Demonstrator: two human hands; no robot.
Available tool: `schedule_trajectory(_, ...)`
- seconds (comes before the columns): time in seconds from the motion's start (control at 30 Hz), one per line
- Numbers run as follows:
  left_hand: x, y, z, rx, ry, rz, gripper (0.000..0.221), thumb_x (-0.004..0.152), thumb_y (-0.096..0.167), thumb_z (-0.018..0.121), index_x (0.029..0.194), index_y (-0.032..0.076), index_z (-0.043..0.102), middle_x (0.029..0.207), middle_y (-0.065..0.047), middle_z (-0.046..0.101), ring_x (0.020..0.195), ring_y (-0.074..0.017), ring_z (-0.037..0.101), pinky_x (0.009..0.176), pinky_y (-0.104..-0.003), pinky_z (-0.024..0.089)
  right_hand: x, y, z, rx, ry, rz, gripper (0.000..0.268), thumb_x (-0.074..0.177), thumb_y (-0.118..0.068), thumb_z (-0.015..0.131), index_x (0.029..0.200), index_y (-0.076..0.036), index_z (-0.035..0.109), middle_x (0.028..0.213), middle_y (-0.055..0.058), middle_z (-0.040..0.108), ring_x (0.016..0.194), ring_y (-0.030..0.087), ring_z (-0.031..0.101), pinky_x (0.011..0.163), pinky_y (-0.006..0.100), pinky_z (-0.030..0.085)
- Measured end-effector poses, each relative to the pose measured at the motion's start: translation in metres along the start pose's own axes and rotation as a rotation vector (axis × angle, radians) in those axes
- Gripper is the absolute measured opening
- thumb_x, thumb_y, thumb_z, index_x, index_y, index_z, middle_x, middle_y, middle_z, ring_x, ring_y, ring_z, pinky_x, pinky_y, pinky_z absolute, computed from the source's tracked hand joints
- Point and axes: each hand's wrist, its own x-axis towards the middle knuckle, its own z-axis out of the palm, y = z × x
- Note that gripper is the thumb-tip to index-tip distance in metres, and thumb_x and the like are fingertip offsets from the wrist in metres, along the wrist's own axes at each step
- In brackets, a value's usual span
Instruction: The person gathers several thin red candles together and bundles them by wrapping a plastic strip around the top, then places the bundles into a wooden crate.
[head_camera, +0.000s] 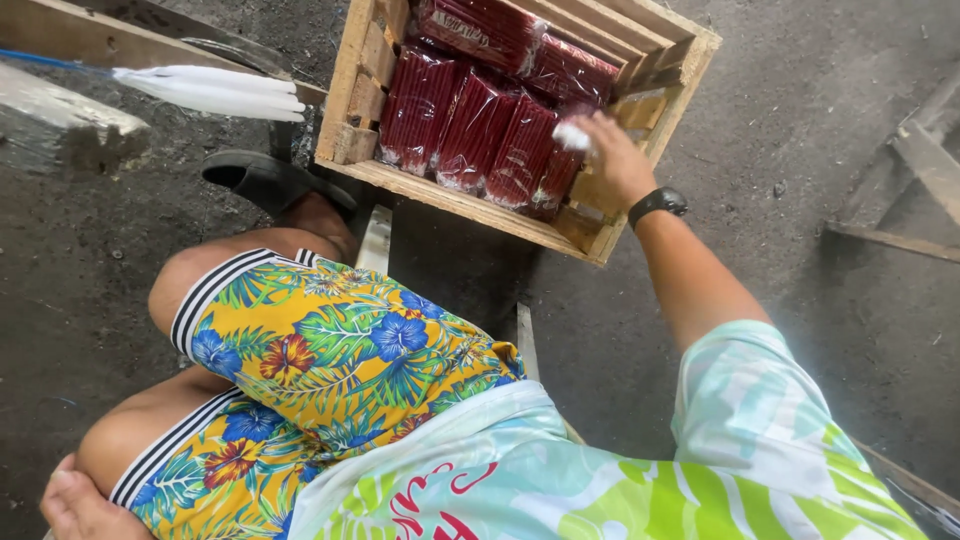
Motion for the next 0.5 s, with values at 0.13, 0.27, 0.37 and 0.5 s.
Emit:
schedule_trajectory(0.13, -0.002, 0.010, -0.003, 0.033, 0.021, -0.003, 0.049, 0.111, 0.037, 0.032, 0.117, -0.004, 0.059, 0.093, -0.027, 0.059, 0.080, -0.0359, 0.057, 0.057, -0.042, 0.045, -0.004, 0.012, 0.035, -0.505, -0.317, -0.024, 0.046, 0.091, -0.027, 0.031, 0.135, -0.022, 0.021, 0.140, 0.016, 0.018, 0.115, 0.034, 0.040, 0.096, 0.044, 0.035)
schedule_trajectory(0.27, -0.004, 0.018, -0.007, -0.110, 0.016, -0.039, 0.045, 0.108, 0.036, 0.036, 0.116, -0.002, 0.057, 0.096, -0.025, 0.058, 0.085, -0.0331, 0.057, 0.063, -0.039, 0.046, -0.003, 0.006, 0.048, -0.741, -0.607, -0.029, 0.058, 0.084, -0.024, 0.034, 0.137, -0.025, 0.012, 0.142, 0.010, 0.014, 0.126, 0.026, 0.022, 0.102, 0.049, 0.016)
schedule_trajectory(0.37, -0.005, 0.019, -0.007, -0.076, 0.002, -0.040, 0.047, 0.109, 0.038, 0.034, 0.117, -0.002, 0.057, 0.093, -0.025, 0.059, 0.083, -0.0336, 0.057, 0.060, -0.040, 0.046, -0.002, -0.004, 0.048, -0.799, -0.832, 0.017, 0.051, 0.087, -0.035, 0.034, 0.135, -0.024, 0.020, 0.139, 0.003, 0.025, 0.129, 0.019, 0.022, 0.106, 0.051, 0.010)
schedule_trajectory(0.5, -0.007, 0.019, -0.008, -0.088, 0.001, -0.075, 0.044, 0.107, 0.035, 0.035, 0.118, -0.003, 0.054, 0.099, -0.027, 0.057, 0.086, -0.0358, 0.055, 0.064, -0.041, 0.043, -0.011, -0.015, 0.055, -0.771, -0.783, -0.017, 0.031, 0.089, -0.023, 0.030, 0.105, -0.011, 0.055, 0.104, 0.007, 0.060, 0.091, 0.020, 0.059, 0.076, 0.036, 0.048)
